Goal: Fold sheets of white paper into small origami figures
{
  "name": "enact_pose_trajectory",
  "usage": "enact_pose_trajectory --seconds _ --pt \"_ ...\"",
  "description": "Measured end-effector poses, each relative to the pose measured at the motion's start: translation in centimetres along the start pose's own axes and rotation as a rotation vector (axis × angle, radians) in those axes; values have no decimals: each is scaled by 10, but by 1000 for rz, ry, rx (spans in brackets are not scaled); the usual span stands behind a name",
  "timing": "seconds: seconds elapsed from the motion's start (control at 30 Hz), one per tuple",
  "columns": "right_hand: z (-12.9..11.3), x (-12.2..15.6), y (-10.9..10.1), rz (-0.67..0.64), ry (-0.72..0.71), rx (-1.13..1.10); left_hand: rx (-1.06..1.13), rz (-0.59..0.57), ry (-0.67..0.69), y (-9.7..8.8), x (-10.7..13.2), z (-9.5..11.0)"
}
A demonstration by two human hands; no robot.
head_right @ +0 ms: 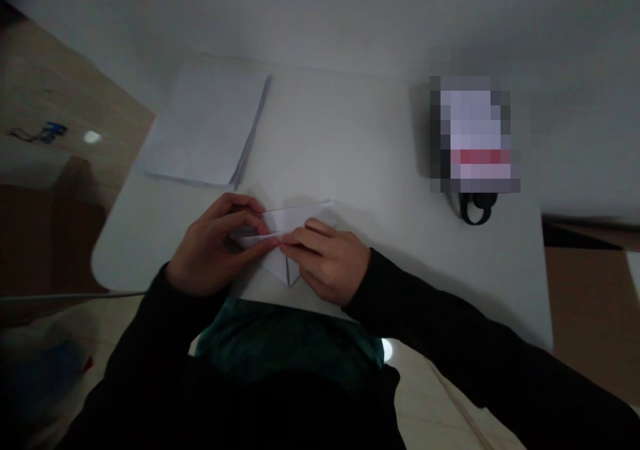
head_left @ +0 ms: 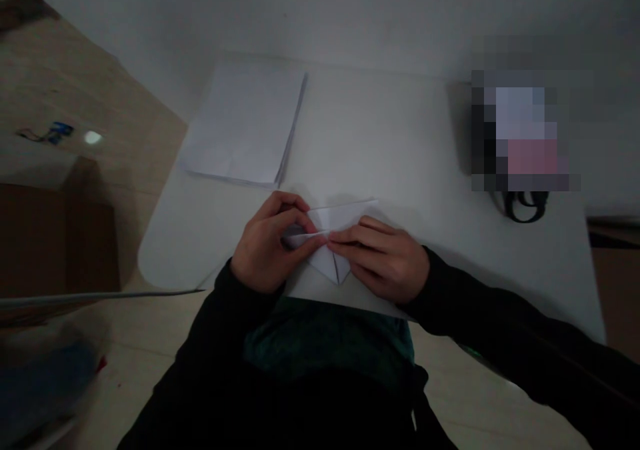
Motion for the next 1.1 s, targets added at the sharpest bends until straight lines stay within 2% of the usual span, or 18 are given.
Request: enact_pose_trajectory --seconds 0.17,0.27,0.37,0.5,0.67,0.77,0.9,1.1 --pt "1 -2 0 0 14 -37 -7 -19 14 1 -4 1" --pt "-4 -3 -1 10 -19 29 -81 53 48 0 2 8" --pt "-7 -2 -3 41 -45 72 -220 187 135 -1 25 25" --pt "-5 1 -2 58 -41 45 -199 124 378 18 68 51" --pt "-6 1 -1 58 -65 -5 -182 78 475 30 97 48" --pt "-7 0 -2 61 -66 -7 -197 105 490 32 101 44" --pt "-8 1 -2 67 -68 0 -233 86 439 36 100 43" --pt "-9 2 0 55 -82 5 -337 73 403 39 97 57"
Point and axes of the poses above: each hand's wrist, its own x-axis away from the middle knuckle, its own y-axis out of the palm, z = x × y, the point moved 10 cm from there along -x, towards the middle knuckle, and after that the axes turned 13 degrees about x, right-handed, at the moved point
